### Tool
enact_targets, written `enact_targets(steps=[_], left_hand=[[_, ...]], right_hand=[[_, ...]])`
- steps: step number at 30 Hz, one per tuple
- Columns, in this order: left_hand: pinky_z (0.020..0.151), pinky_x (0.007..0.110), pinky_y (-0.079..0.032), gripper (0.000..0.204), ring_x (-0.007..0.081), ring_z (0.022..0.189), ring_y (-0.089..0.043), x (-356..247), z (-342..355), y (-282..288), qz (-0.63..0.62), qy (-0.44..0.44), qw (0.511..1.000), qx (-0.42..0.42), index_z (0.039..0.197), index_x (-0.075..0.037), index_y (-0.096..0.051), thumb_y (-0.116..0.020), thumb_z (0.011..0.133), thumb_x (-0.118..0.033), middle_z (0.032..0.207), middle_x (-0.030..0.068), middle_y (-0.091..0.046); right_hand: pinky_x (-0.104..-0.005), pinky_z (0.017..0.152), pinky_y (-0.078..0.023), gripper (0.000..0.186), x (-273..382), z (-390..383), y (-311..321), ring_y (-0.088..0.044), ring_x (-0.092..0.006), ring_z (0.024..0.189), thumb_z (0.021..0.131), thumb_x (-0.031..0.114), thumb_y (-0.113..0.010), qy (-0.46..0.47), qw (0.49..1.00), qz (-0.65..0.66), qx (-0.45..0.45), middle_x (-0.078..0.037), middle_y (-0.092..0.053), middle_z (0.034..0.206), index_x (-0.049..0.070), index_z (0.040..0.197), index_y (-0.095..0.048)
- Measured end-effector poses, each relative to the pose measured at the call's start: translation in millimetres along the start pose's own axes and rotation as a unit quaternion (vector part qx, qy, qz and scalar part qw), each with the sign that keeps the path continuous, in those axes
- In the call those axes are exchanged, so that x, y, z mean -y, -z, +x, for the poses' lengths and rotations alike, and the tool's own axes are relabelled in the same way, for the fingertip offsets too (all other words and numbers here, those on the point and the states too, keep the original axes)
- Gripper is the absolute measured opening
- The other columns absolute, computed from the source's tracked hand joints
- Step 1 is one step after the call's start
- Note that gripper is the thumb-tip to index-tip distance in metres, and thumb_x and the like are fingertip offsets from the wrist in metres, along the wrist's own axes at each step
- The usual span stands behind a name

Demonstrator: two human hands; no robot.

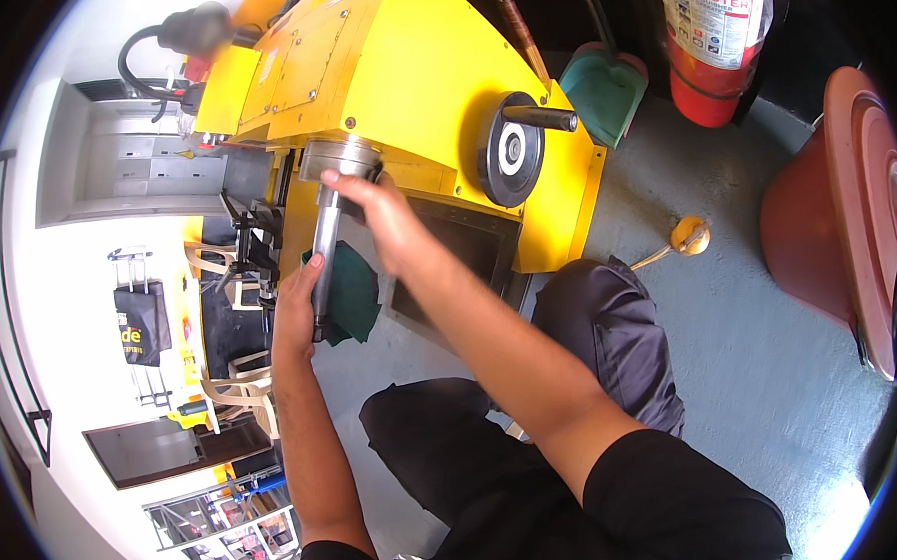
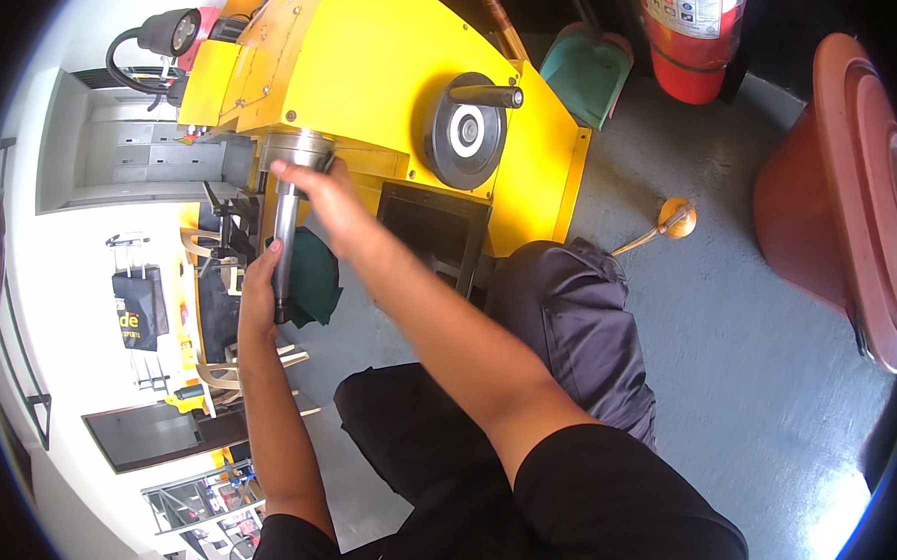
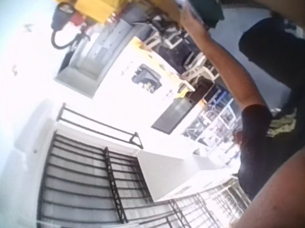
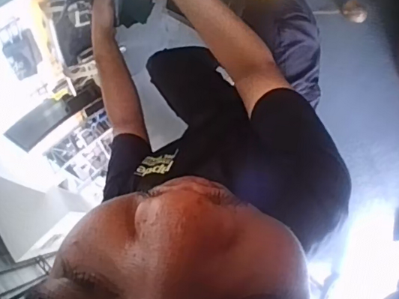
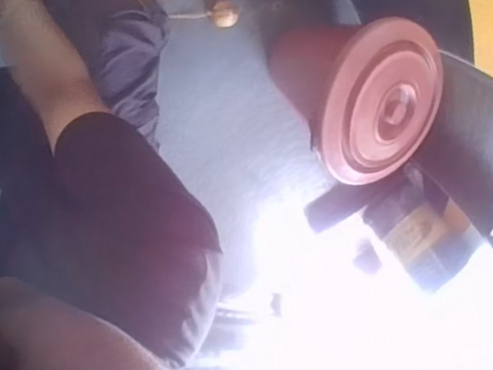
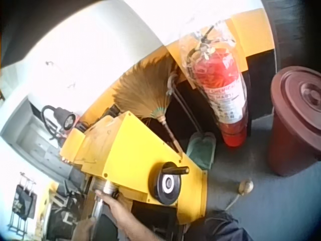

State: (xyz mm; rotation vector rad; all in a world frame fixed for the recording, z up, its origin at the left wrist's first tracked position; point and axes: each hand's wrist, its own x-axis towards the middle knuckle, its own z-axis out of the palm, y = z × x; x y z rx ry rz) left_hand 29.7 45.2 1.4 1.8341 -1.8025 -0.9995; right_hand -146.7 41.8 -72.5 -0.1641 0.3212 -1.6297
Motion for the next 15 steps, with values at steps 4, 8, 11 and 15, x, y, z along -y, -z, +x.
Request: enact_targets(steps=[4,8,11,15], left_hand=[[0.072,0.027,-0.044,0.043,0.0117,0.078,-0.058,0.4,-4.3,-2.0,-0.033,-0.006,0.999,-0.003,0.099,-0.001,-0.07,-0.066,0.097,-0.044,0.089,0.0029,-0.066],[0.067,0.026,-0.043,0.041,0.0097,0.073,-0.057,0.0,-5.6,4.1,-0.035,-0.002,0.999,0.004,0.096,-0.002,-0.069,-0.066,0.098,-0.042,0.084,0.0007,-0.064],[0.079,0.027,-0.051,0.042,0.0124,0.088,-0.065,-1.3,1.8,7.6,-0.028,0.017,0.999,0.037,0.115,0.001,-0.069,-0.065,0.1,-0.038,0.101,0.0044,-0.07],[0.066,0.025,-0.043,0.04,0.0089,0.071,-0.056,-4.3,-1.2,-5.7,-0.03,-0.005,0.999,0.01,0.095,-0.003,-0.069,-0.066,0.098,-0.043,0.083,-0.0007,-0.063]], right_hand=[[-0.0391,0.112,-0.04,0.098,-14.5,-14.5,-37.9,-0.048,-0.0357,0.133,0.071,0.03,-0.089,0.057,0.944,-0.258,-0.195,-0.03,-0.045,0.142,-0.013,0.139,-0.034],[-0.0427,0.11,-0.038,0.084,3.2,-3.6,-19.6,-0.057,-0.0303,0.119,0.075,0.037,-0.086,0.04,0.991,-0.073,-0.105,-0.021,-0.061,0.126,-0.01,0.133,-0.047],[-0.0354,0.104,-0.037,0.048,4.7,21.2,18.9,-0.059,-0.0214,0.114,0.079,0.036,-0.082,-0.021,0.993,0.106,0.057,-0.008,-0.07,0.11,0.007,0.116,-0.069],[-0.0408,0.111,-0.037,0.075,-5.0,12.4,16.0,-0.052,-0.0276,0.13,0.078,0.037,-0.084,-0.005,0.996,0.083,0.016,-0.015,-0.064,0.122,-0.003,0.135,-0.054]])
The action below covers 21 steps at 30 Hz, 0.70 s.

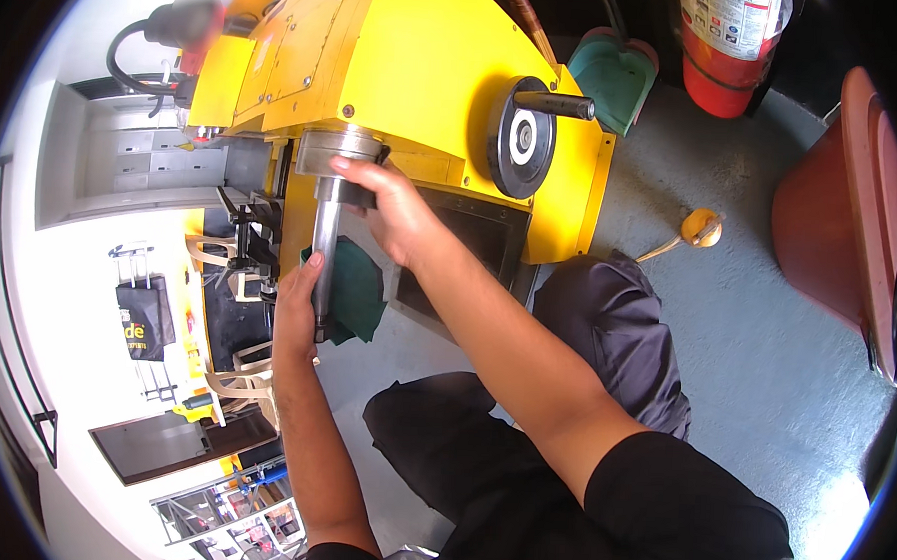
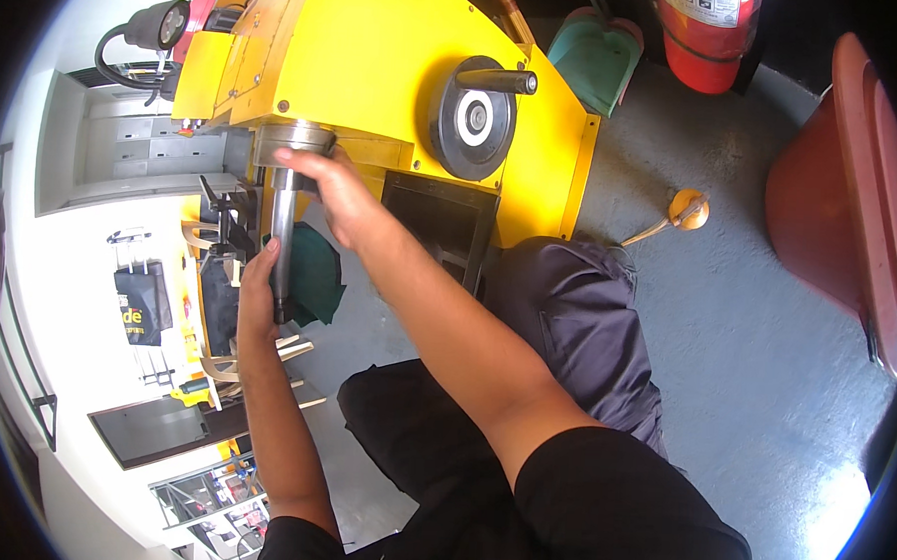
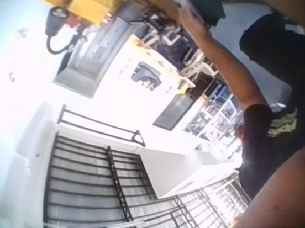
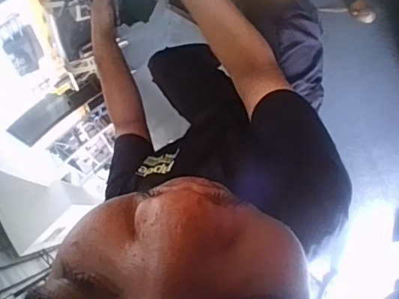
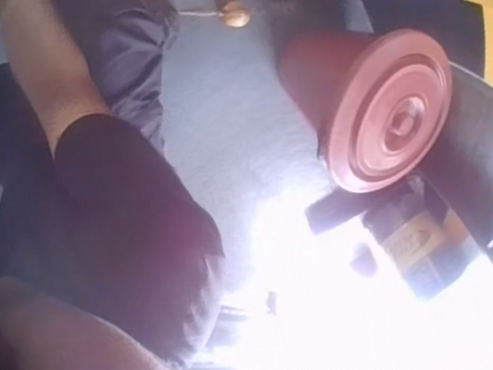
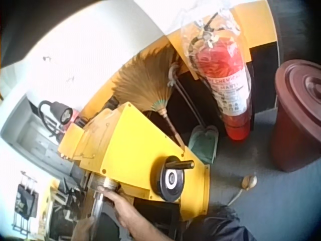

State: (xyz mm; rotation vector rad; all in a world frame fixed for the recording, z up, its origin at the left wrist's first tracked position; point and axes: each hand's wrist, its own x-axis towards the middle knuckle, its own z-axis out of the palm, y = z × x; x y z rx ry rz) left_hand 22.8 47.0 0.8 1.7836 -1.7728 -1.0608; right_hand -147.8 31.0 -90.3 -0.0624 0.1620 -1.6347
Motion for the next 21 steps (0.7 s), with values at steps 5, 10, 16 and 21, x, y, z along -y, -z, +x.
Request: enact_targets(steps=[5,10,16,21], left_hand=[[0.068,0.025,-0.043,0.04,0.0093,0.074,-0.055,-3.3,-8.2,3.6,-0.014,0.019,1.0,-0.015,0.097,-0.003,-0.069,-0.067,0.097,-0.043,0.084,-0.0005,-0.062],[0.069,0.025,-0.044,0.041,0.0096,0.075,-0.056,-6.1,-7.4,0.0,-0.006,0.013,1.0,-0.018,0.098,-0.003,-0.069,-0.067,0.098,-0.043,0.085,0.0003,-0.064],[0.071,0.026,-0.045,0.042,0.0103,0.076,-0.057,-5.5,-9.2,0.2,0.015,0.019,0.999,-0.024,0.1,-0.001,-0.07,-0.066,0.098,-0.043,0.087,0.0013,-0.065],[0.087,0.028,-0.048,0.048,0.0144,0.094,-0.063,-0.9,-7.8,9.7,0.024,0.002,1.0,-0.011,0.117,0.001,-0.07,-0.069,0.096,-0.042,0.106,0.0059,-0.069]], right_hand=[[-0.0448,0.115,-0.035,0.098,1.9,-14.2,-35.7,-0.049,-0.0325,0.134,0.073,0.039,-0.088,0.022,0.962,-0.239,-0.13,-0.026,-0.06,0.128,-0.011,0.141,-0.04],[-0.0438,0.116,-0.032,0.078,12.2,-2.2,-13.4,-0.054,-0.0294,0.128,0.08,0.044,-0.08,-0.011,0.995,-0.1,-0.017,-0.02,-0.064,0.125,-0.005,0.134,-0.053],[-0.0426,0.107,-0.037,0.068,-5.5,1.6,-18.9,-0.057,-0.0278,0.116,0.083,0.045,-0.079,0.059,0.994,-0.015,-0.088,-0.016,-0.064,0.119,-0.001,0.128,-0.056],[-0.0504,0.117,-0.03,0.097,-0.7,-17.5,-42.1,-0.052,-0.0365,0.126,0.081,0.049,-0.078,0.111,0.947,-0.267,-0.139,-0.03,-0.053,0.135,-0.016,0.138,-0.033]])
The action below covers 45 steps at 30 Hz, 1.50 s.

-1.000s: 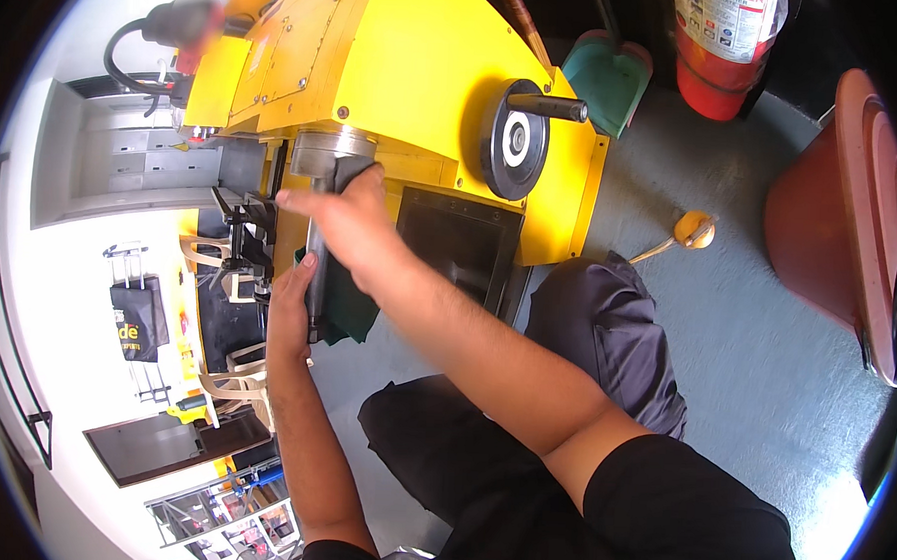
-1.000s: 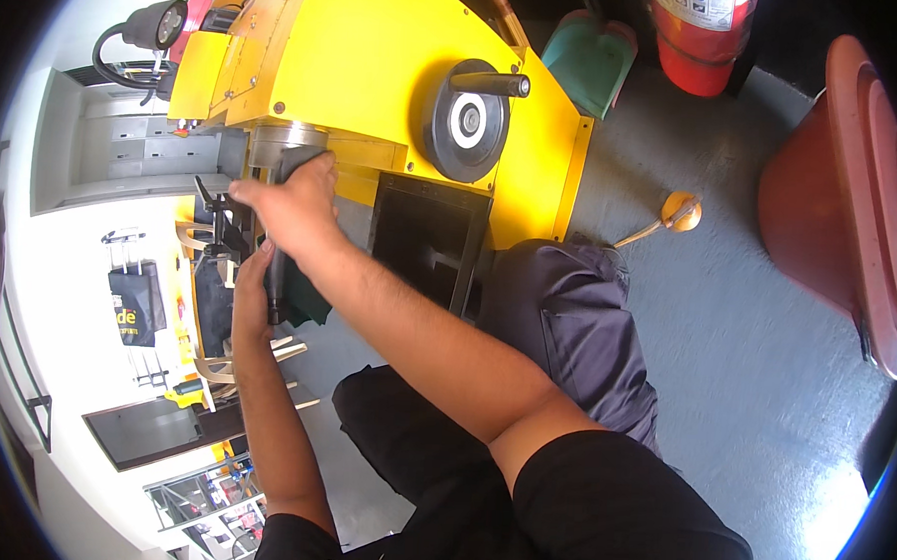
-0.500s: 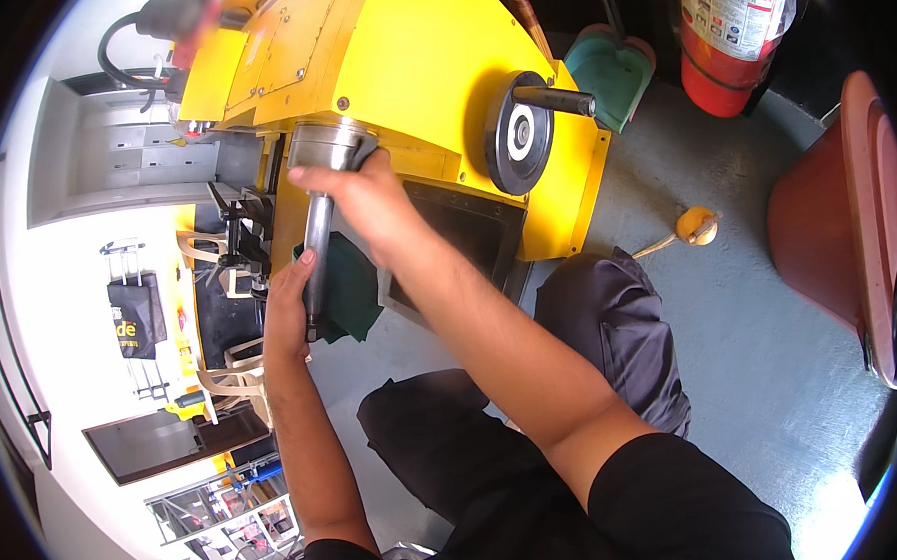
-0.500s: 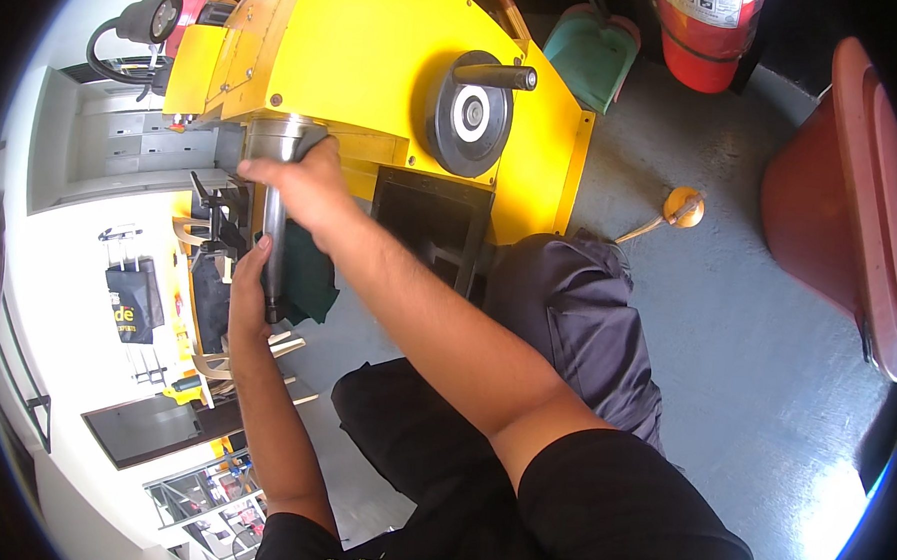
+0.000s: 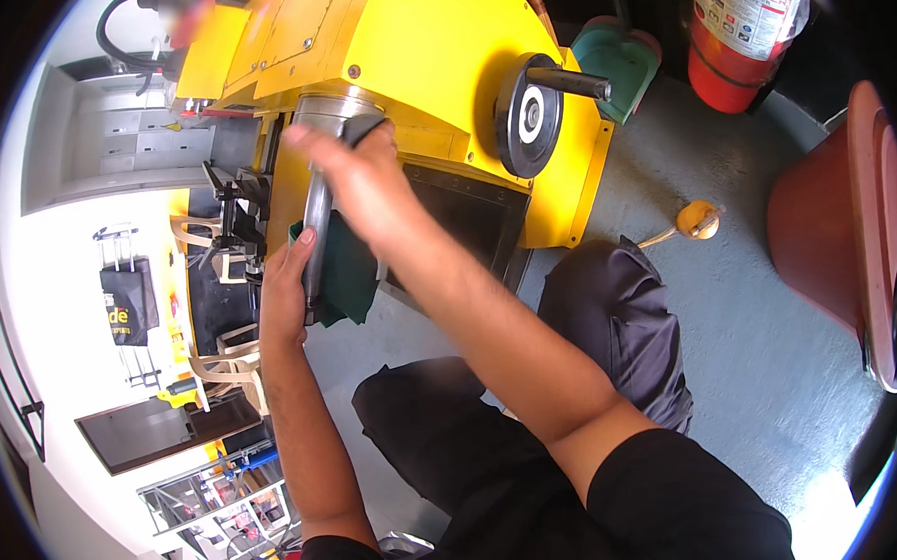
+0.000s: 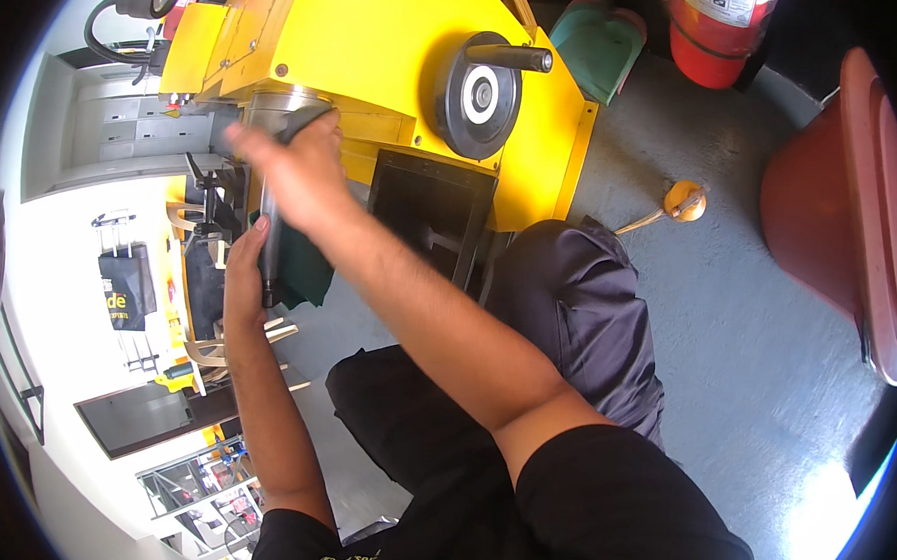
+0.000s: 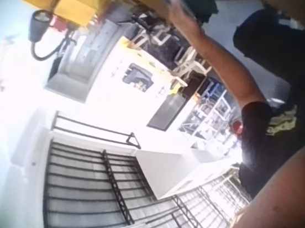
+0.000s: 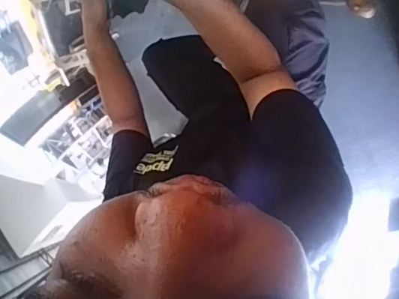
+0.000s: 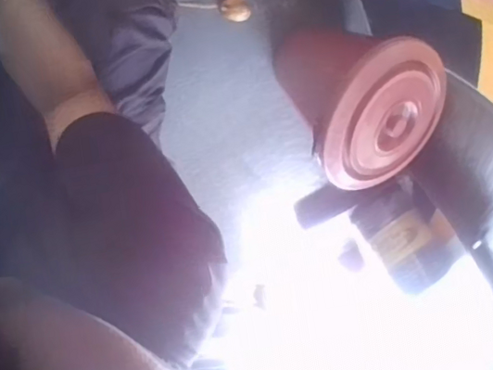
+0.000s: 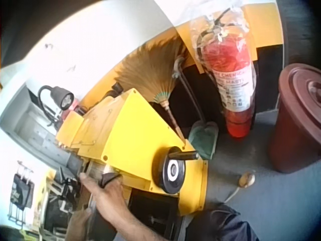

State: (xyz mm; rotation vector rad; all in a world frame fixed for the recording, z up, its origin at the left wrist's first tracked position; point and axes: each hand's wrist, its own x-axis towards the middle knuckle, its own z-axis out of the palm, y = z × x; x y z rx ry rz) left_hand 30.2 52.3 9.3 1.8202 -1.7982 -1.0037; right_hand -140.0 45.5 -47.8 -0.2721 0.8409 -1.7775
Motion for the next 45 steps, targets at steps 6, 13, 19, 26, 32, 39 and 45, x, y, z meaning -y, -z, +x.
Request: enact_targets(steps=[6,13,19,26,32,39,45], left_hand=[[0.09,0.029,-0.049,0.05,0.0157,0.099,-0.064,2.1,5.5,-0.1,0.007,0.042,0.999,0.006,0.119,0.002,-0.069,-0.068,0.097,-0.043,0.11,0.0079,-0.07],[0.091,0.029,-0.05,0.049,0.0161,0.103,-0.066,6.3,4.8,3.0,-0.026,0.047,0.998,0.021,0.121,0.002,-0.068,-0.065,0.098,-0.041,0.113,0.0093,-0.071],[0.079,0.028,-0.051,0.04,0.0139,0.088,-0.066,7.0,1.3,-0.5,-0.058,0.025,0.998,-0.014,0.112,0.0,-0.07,-0.063,0.099,-0.037,0.102,0.0065,-0.07],[0.077,0.028,-0.049,0.039,0.0126,0.084,-0.063,7.9,9.0,-4.4,-0.044,-0.011,0.998,-0.044,0.106,-0.001,-0.07,-0.067,0.099,-0.039,0.095,0.006,-0.068],[0.077,0.029,-0.053,0.039,0.0148,0.087,-0.068,2.0,6.1,-7.0,-0.062,0.034,0.998,-0.003,0.113,-0.002,-0.07,-0.07,0.096,-0.038,0.101,0.0059,-0.071],[0.075,0.027,-0.047,0.045,0.0126,0.079,-0.062,-5.6,-5.8,1.4,-0.016,-0.008,1.0,-0.003,0.108,0.001,-0.072,-0.066,0.097,-0.043,0.091,0.0051,-0.069],[0.068,0.029,-0.045,0.047,0.0119,0.072,-0.058,2.4,0.2,-4.3,-0.066,-0.055,0.996,-0.009,0.095,0.001,-0.071,-0.068,0.095,-0.046,0.08,0.0039,-0.065]], right_hand=[[-0.0444,0.116,-0.036,0.108,-1.4,17.5,14.0,-0.044,-0.0443,0.138,0.072,0.037,-0.085,-0.05,0.973,0.183,0.129,-0.038,-0.041,0.144,-0.018,0.142,-0.025],[-0.0443,0.115,-0.035,0.107,3.1,13.4,12.9,-0.043,-0.0418,0.135,0.076,0.037,-0.082,-0.143,0.964,0.194,0.114,-0.037,-0.041,0.142,-0.018,0.144,-0.021],[-0.0419,0.115,-0.033,0.111,-17.5,-5.8,-21.3,-0.04,-0.0405,0.134,0.075,0.033,-0.081,-0.07,0.995,-0.047,-0.059,-0.036,-0.036,0.141,-0.018,0.146,-0.012],[-0.0443,0.088,-0.049,0.073,-17.6,-1.9,-51.0,-0.056,-0.0251,0.091,0.072,0.027,-0.079,0.07,0.881,-0.323,-0.338,-0.019,-0.056,0.111,-0.006,0.125,-0.039],[-0.0378,0.085,-0.05,0.059,-20.1,-6.2,6.6,-0.058,-0.0229,0.094,0.075,0.015,-0.068,-0.057,0.983,0.173,0.025,-0.014,-0.059,0.107,-0.002,0.127,-0.046],[-0.0522,0.099,-0.049,0.014,-17.1,-21.7,45.9,-0.055,-0.023,0.106,0.083,0.015,-0.064,-0.211,0.957,0.193,0.047,-0.007,-0.057,0.104,0.011,0.096,-0.061],[-0.06,0.102,-0.05,0.027,23.4,-62.7,89.1,-0.059,-0.0321,0.12,0.09,0.018,-0.065,-0.085,0.99,0.062,0.093,-0.015,-0.06,0.127,0.001,0.112,-0.064]])
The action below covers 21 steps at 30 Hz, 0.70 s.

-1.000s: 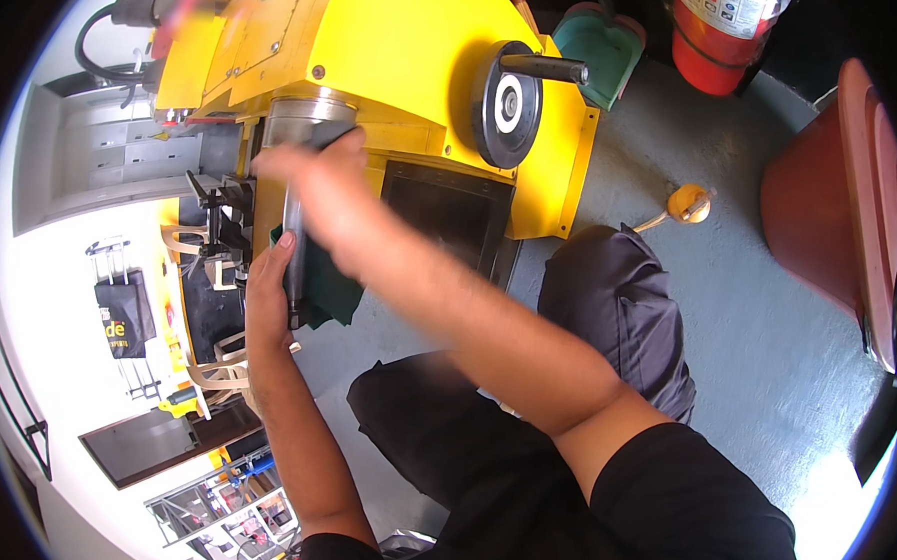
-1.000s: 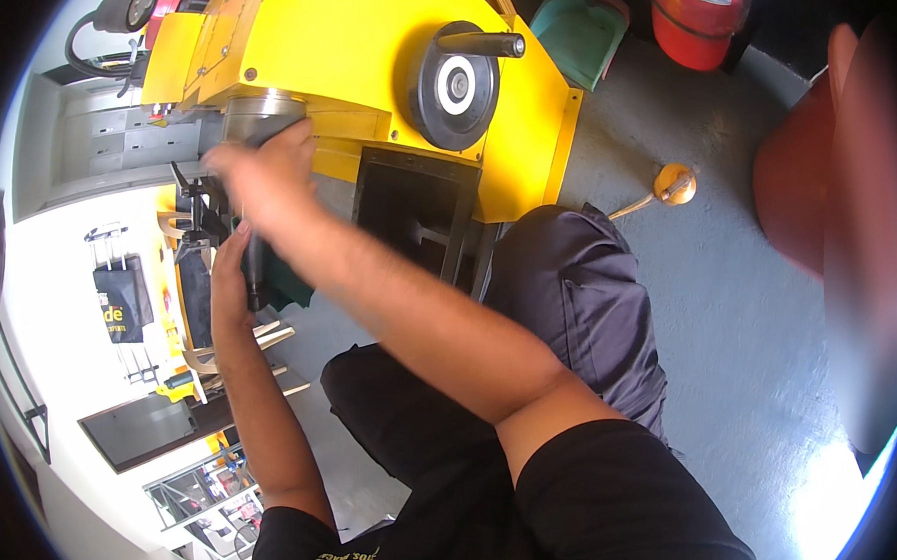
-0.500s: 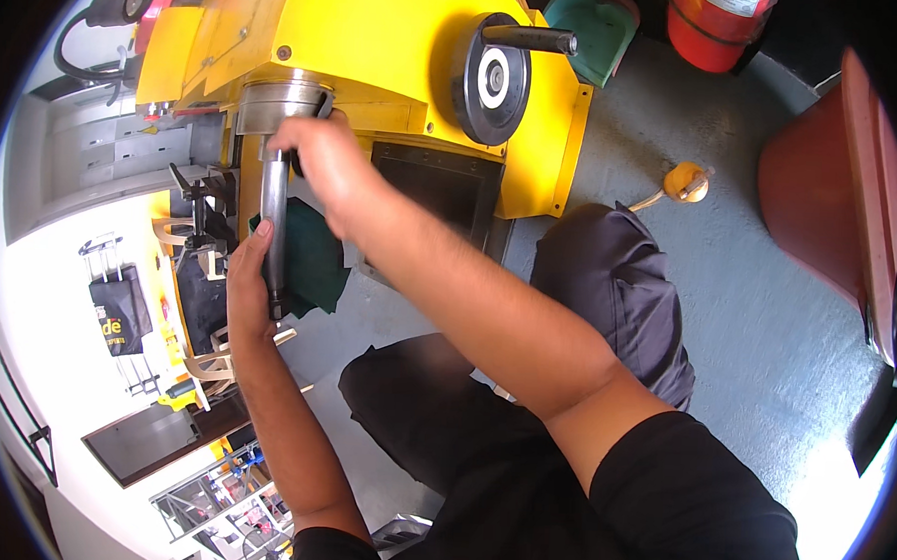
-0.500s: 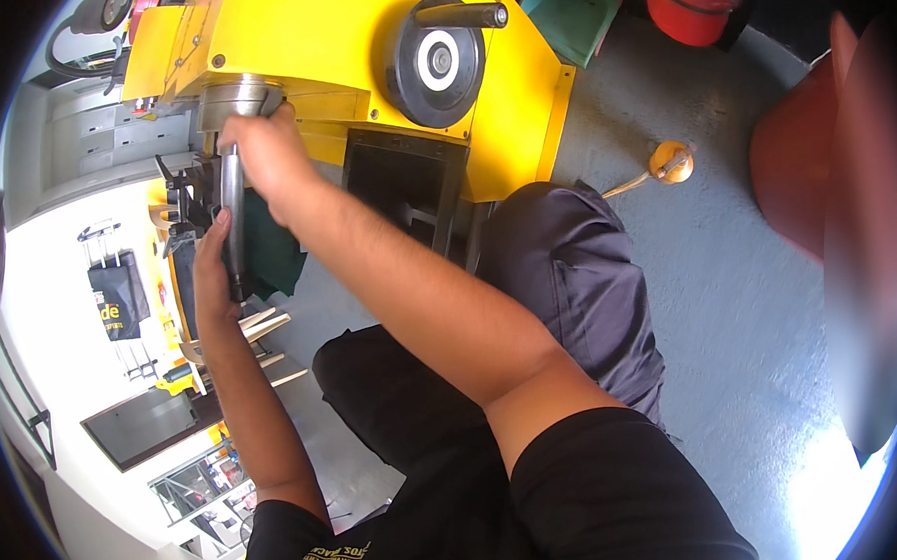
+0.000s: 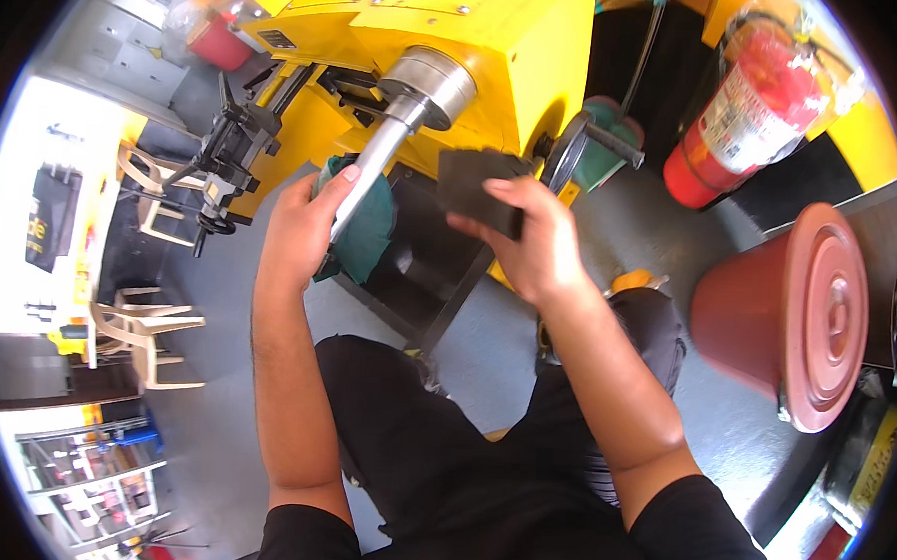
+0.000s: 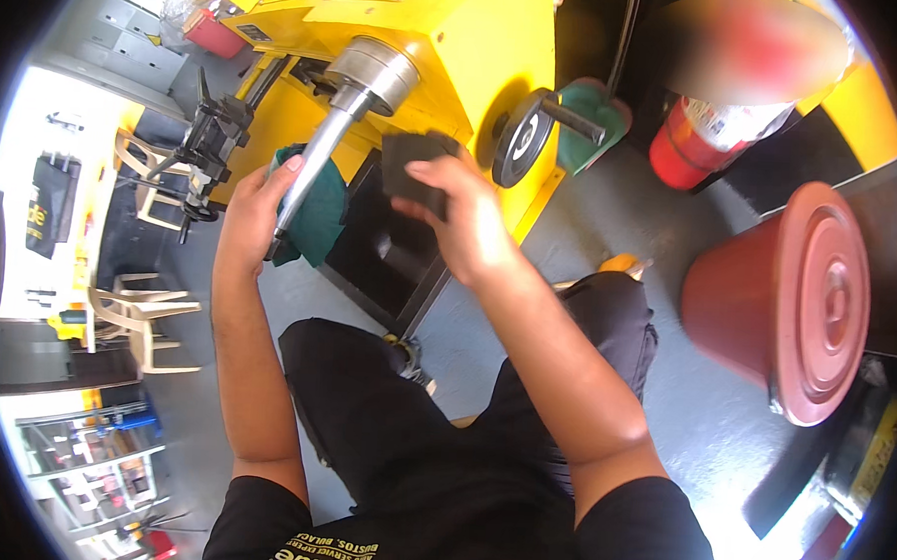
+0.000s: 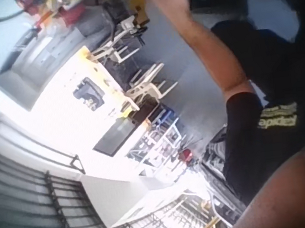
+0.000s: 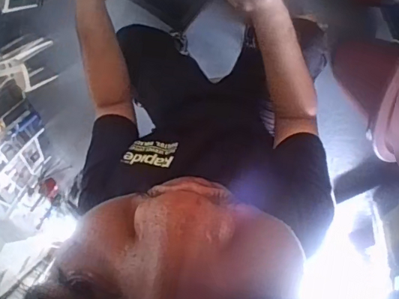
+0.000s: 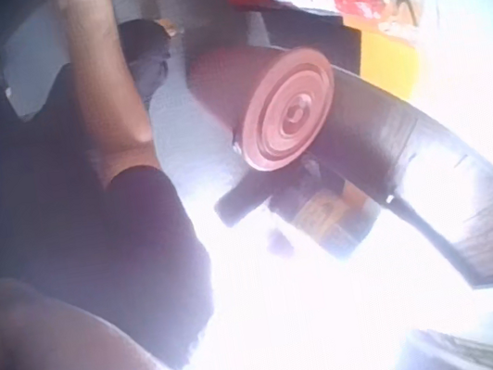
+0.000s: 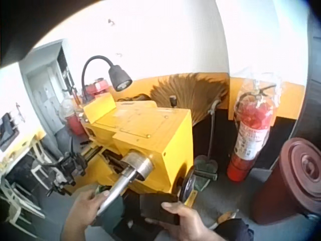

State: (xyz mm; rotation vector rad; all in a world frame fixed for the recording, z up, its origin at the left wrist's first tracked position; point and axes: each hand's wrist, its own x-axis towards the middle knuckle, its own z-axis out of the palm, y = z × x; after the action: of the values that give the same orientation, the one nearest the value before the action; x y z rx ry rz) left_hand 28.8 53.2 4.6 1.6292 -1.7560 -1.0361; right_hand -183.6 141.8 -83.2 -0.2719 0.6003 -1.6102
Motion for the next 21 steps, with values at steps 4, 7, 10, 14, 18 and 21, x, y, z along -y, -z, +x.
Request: enact_targets(steps=[4,7,10,14,18,21], left_hand=[[0.063,0.029,-0.046,0.045,0.0111,0.068,-0.059,2.6,-7.1,4.3,-0.095,-0.005,0.995,0.009,0.092,0.0,-0.071,-0.069,0.095,-0.045,0.078,0.0042,-0.066],[0.06,0.028,-0.046,0.043,0.0106,0.067,-0.061,8.8,-7.6,9.1,-0.178,0.006,0.984,0.029,0.094,-0.001,-0.069,-0.068,0.096,-0.044,0.078,0.0041,-0.066],[0.065,0.027,-0.047,0.045,0.0096,0.071,-0.059,11.9,-13.1,16.7,-0.226,-0.02,0.971,0.072,0.105,0.0,-0.066,-0.068,0.098,-0.044,0.084,0.0043,-0.066],[0.07,0.027,-0.048,0.043,0.0099,0.078,-0.058,18.9,-18.1,16.8,-0.227,-0.034,0.968,0.101,0.111,0.001,-0.066,-0.067,0.1,-0.041,0.088,0.0038,-0.066],[0.064,0.025,-0.042,0.038,0.0067,0.072,-0.052,32.1,-14.5,11.8,-0.263,-0.071,0.959,0.078,0.108,0.0,-0.065,-0.063,0.102,-0.038,0.083,0.0002,-0.062],[0.066,0.027,-0.044,0.039,0.0079,0.074,-0.053,30.6,-7.8,18.6,-0.204,-0.078,0.971,0.101,0.104,0.002,-0.066,-0.064,0.101,-0.037,0.081,0.0016,-0.062]], right_hand=[[-0.042,0.11,-0.043,0.066,38.6,-51.7,-15.3,-0.055,-0.0217,0.128,0.092,0.012,-0.07,0.005,0.98,-0.173,0.1,-0.014,-0.059,0.137,0.0,0.151,-0.042],[-0.0334,0.117,-0.033,0.062,53.9,-54.5,-43.9,-0.047,-0.0188,0.137,0.096,-0.004,-0.059,0.135,0.92,-0.335,0.149,-0.013,-0.054,0.144,0.0,0.155,-0.036],[-0.0392,0.119,-0.031,0.061,53.7,-30.1,-79.9,-0.045,-0.0307,0.141,0.095,-0.001,-0.058,0.327,0.696,-0.628,0.122,-0.021,-0.051,0.146,0.0,0.153,-0.04],[-0.0486,0.123,-0.03,0.069,47.2,40.9,-82.0,-0.038,-0.0397,0.146,0.081,-0.001,-0.062,0.424,0.376,-0.804,0.183,-0.026,-0.046,0.151,-0.002,0.148,-0.045],[-0.0469,0.127,-0.025,0.069,40.5,46.9,-78.7,-0.035,-0.0385,0.15,0.079,-0.001,-0.061,0.379,0.374,-0.819,0.215,-0.025,-0.042,0.157,-0.003,0.147,-0.046],[-0.0488,0.125,-0.026,0.064,35.8,62.5,-83.5,-0.04,-0.0395,0.146,0.083,0.003,-0.06,0.388,0.396,-0.797,0.239,-0.023,-0.047,0.153,-0.003,0.145,-0.048]])
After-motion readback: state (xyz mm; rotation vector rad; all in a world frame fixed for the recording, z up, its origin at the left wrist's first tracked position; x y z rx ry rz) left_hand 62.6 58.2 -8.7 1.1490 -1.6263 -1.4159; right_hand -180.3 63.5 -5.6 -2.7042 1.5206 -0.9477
